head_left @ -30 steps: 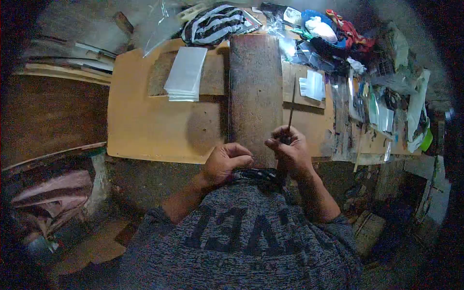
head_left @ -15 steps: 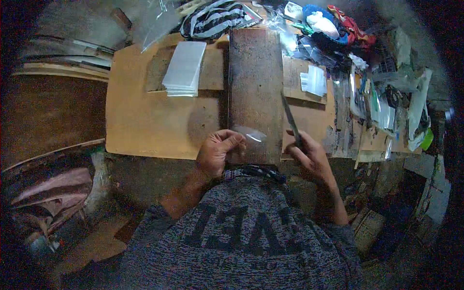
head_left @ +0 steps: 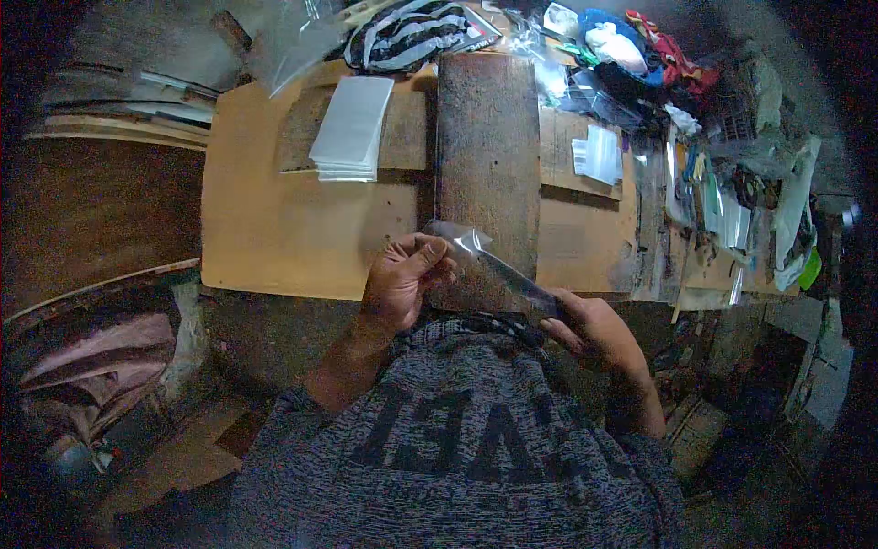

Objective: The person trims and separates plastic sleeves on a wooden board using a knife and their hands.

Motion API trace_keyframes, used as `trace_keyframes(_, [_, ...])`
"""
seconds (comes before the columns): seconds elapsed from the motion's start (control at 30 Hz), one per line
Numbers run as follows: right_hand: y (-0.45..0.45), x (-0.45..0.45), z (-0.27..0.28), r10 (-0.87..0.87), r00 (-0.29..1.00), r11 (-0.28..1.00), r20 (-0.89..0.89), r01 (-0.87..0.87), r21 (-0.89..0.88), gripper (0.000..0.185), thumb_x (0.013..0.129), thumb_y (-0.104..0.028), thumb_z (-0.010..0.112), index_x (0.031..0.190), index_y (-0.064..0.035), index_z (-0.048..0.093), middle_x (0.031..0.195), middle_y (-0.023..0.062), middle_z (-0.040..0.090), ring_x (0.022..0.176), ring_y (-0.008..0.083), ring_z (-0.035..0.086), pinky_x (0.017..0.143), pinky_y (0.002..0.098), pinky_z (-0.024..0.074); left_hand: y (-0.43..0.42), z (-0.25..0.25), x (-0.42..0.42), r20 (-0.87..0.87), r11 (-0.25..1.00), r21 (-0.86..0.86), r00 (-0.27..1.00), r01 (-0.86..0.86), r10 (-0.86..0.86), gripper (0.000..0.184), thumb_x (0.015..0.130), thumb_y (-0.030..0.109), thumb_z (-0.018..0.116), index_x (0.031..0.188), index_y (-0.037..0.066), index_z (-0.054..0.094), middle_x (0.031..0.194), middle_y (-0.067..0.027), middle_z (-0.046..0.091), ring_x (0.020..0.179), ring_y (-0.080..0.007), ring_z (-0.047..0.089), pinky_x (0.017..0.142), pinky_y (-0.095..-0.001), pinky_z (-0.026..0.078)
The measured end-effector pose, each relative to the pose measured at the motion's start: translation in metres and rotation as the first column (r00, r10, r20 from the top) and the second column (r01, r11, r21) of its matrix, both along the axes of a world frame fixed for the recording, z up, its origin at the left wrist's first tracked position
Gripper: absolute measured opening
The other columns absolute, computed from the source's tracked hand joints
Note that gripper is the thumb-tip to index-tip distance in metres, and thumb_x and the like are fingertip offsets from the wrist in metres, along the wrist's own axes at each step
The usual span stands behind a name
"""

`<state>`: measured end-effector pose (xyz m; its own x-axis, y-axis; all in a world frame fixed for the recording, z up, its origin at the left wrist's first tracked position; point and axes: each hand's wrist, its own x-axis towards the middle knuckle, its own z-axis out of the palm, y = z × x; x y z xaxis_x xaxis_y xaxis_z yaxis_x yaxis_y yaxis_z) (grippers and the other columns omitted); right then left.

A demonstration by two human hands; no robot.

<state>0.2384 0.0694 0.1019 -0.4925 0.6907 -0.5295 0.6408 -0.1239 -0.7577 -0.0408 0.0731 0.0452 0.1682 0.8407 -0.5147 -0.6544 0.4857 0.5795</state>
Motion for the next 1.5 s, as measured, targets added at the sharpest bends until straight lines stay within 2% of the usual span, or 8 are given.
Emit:
trace_keyframes(0.17, [0.01,-0.009,0.007,0.009,1.0,0.999,-0.015,-0.009,0.035,0.037,0.086,-0.02,0.061,0.118,-0.005,0.053,0.092,0.0224,0.063,0.085,0.038,0.062,0.074,0.0375,0.0481,-0.005,0.01,0.005,-0.382,0.947,0.027,0.879,0.321,-0.287,0.011,0.087,0.011,0.063,0.092,0.001,0.065,0.082,-0.0053,0.067,0.073,-0.012,0.063,0.067,-0.0259,0.052])
trace_keyframes(0.6, [0.037,-0.003,-0.038,0.233,0.955,0.926,0.183,-0.275,0.257,0.036,0.085,-0.021,0.062,0.117,-0.0066,0.055,0.092,0.0211,0.064,0.084,0.0395,0.062,0.071,0.0424,0.0494,-0.012,0.011,0.01,-0.432,0.81,0.072,0.75,0.582,-0.5,0.011,0.082,0.006,0.066,0.091,0.0,0.067,0.081,-0.0043,0.067,0.073,-0.0103,0.061,0.071,-0.0249,0.048])
trace_keyframes(0.7, [0.051,0.008,-0.029,0.147,0.955,0.932,0.258,-0.222,0.287,0.035,0.085,-0.02,0.061,0.116,-0.0041,0.055,0.092,0.0204,0.064,0.081,0.0368,0.063,0.069,0.0396,0.0495,-0.011,0.009,0.001,-0.464,0.783,0.079,0.718,0.618,-0.519,0.011,0.081,0.007,0.067,0.089,-0.001,0.067,0.079,-0.0044,0.067,0.071,-0.0097,0.06,0.069,-0.0246,0.049])
trace_keyframes(0.77, [0.057,0.008,-0.024,-0.208,0.972,0.882,0.107,0.139,0.45,0.032,0.086,-0.02,0.061,0.114,-0.0032,0.057,0.088,0.0151,0.066,0.072,0.0277,0.064,0.065,0.0338,0.0488,-0.011,0.011,-0.003,-0.421,0.79,0.024,0.723,0.613,-0.548,0.011,0.081,0.008,0.068,0.088,-0.001,0.067,0.078,-0.0049,0.067,0.071,-0.0094,0.06,0.067,-0.0243,0.049])
trace_keyframes(0.9, [0.052,-0.018,-0.049,-0.468,0.81,0.883,-0.353,0.411,-0.228,0.033,0.086,-0.017,0.064,0.113,-0.0018,0.056,0.079,0.0017,0.061,0.06,0.0073,0.053,0.052,0.0215,0.0415,-0.007,0.009,0.012,-0.413,0.83,0.036,0.764,0.557,-0.495,0.011,0.082,0.008,0.067,0.087,-0.002,0.067,0.078,-0.0052,0.067,0.071,-0.0094,0.06,0.067,-0.0243,0.049])
trace_keyframes(1.03, [0.046,-0.05,-0.057,-0.528,0.765,0.823,-0.368,0.355,-0.444,0.041,0.079,-0.019,0.072,0.112,-0.0007,0.057,0.09,0.0045,0.065,0.065,0.0127,0.057,0.059,0.0245,0.0475,0.001,0.0,0.023,-0.417,0.86,0.014,0.785,0.509,-0.458,0.014,0.084,0.01,0.065,0.091,-0.003,0.066,0.084,-0.0057,0.067,0.076,-0.0098,0.061,0.07,-0.0245,0.049])
trace_keyframes(1.33, [0.122,-0.036,-0.152,-0.393,0.835,0.78,-0.385,0.524,0.342,0.034,0.075,-0.016,0.071,0.102,0.0005,0.058,0.081,0.0091,0.065,0.063,0.0184,0.058,0.059,0.0319,0.0474,-0.012,-0.057,0.022,-0.594,0.962,0.015,0.776,0.273,-0.211,0.064,0.085,0.014,0.067,0.136,-0.001,0.031,0.117,-0.0186,0.053,0.089,-0.0139,0.058,0.08,-0.028,0.049])
trace_keyframes(1.5, [0.105,-0.001,-0.118,-0.649,0.753,0.657,-0.108,0.626,0.42,0.031,0.076,-0.02,0.071,0.099,-0.0021,0.06,0.085,0.0131,0.067,0.076,0.0227,0.064,0.069,0.0341,0.049,-0.025,-0.069,0.011,-0.585,0.971,0.022,0.791,0.238,-0.18,0.066,0.084,0.013,0.068,0.137,0.0,0.03,0.117,-0.0192,0.053,0.087,-0.0134,0.058,0.078,-0.027,0.049])
